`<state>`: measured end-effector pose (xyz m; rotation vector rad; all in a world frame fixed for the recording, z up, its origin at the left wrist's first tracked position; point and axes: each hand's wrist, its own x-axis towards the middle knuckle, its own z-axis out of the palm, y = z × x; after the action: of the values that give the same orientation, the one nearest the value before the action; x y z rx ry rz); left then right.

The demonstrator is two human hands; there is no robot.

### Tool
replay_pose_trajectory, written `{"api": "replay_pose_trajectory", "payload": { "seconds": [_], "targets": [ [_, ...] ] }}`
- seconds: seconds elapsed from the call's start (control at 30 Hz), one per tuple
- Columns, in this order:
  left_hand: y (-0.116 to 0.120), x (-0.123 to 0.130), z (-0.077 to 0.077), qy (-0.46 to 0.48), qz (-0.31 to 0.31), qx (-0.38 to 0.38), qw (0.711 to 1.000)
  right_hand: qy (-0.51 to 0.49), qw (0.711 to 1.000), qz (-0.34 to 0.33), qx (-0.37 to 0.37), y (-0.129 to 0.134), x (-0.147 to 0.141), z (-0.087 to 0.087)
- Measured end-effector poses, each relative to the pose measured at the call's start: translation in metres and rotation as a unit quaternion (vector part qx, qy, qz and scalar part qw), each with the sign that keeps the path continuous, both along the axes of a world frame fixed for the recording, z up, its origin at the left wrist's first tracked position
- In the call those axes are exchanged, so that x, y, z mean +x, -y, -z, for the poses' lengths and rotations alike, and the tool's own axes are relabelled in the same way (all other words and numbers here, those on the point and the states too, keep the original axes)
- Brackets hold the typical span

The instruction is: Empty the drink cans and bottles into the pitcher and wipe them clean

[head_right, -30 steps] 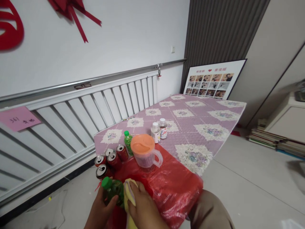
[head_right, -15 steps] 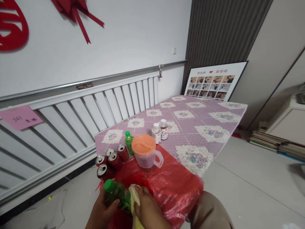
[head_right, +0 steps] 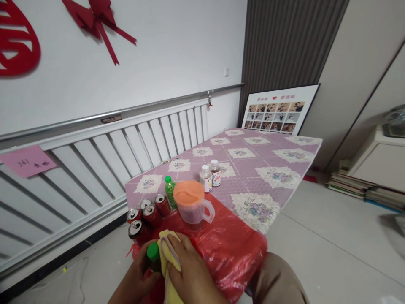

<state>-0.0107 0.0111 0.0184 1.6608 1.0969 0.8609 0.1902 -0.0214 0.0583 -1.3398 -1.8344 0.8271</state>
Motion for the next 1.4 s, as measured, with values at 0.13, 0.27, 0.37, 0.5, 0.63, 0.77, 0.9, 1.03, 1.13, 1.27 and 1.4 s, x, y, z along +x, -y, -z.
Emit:
{"api": "replay_pose_trajectory", "payload": {
  "seconds": [0.13,0.27,0.37,0.5,0.63,0.77,0.9,1.03,1.13,1.27,1.4],
  "targets": [
    [-0.001,0.000,0.004,0.027,0.015,-0.003,1.000,0.063,0.994,0.024,-0.082,-0.005,0.003,0.026],
    [0.001,0.003,0.014,-0.017,-0.051,0.017,0.998,0.157,0.975,0.040,-0.151,-0.006,0.005,0.047],
    [0.002,0.007,0.019,-0.056,-0.113,0.056,0.990,0.144,0.979,0.039,-0.136,-0.007,0.005,0.047],
    [0.002,0.010,0.018,-0.062,-0.123,0.050,0.989,0.077,0.992,0.031,-0.093,-0.010,0.008,0.030],
    [0.004,0.010,0.013,-0.006,-0.097,0.006,0.995,0.017,1.000,0.008,-0.021,-0.010,0.011,0.002],
    [0.004,0.008,0.010,-0.003,-0.060,-0.015,0.998,0.000,1.000,-0.010,-0.003,-0.011,0.011,-0.008],
    [0.001,0.003,0.012,-0.007,-0.044,-0.005,0.999,0.031,0.998,0.010,-0.063,-0.014,0.012,0.020],
    [0.002,-0.001,0.017,-0.014,-0.023,-0.003,1.000,0.091,0.989,0.013,-0.120,-0.014,0.011,0.049],
    [0.002,-0.002,0.026,-0.023,-0.033,0.025,0.999,0.100,0.988,0.020,-0.120,-0.013,0.012,0.054],
    [0.002,-0.003,0.042,-0.054,-0.077,0.128,0.987,0.068,0.994,0.007,-0.083,-0.014,0.015,0.043],
    [0.003,-0.003,0.044,-0.068,-0.083,0.141,0.984,-0.007,1.000,-0.012,-0.013,-0.012,0.018,0.013]
  ]
}}
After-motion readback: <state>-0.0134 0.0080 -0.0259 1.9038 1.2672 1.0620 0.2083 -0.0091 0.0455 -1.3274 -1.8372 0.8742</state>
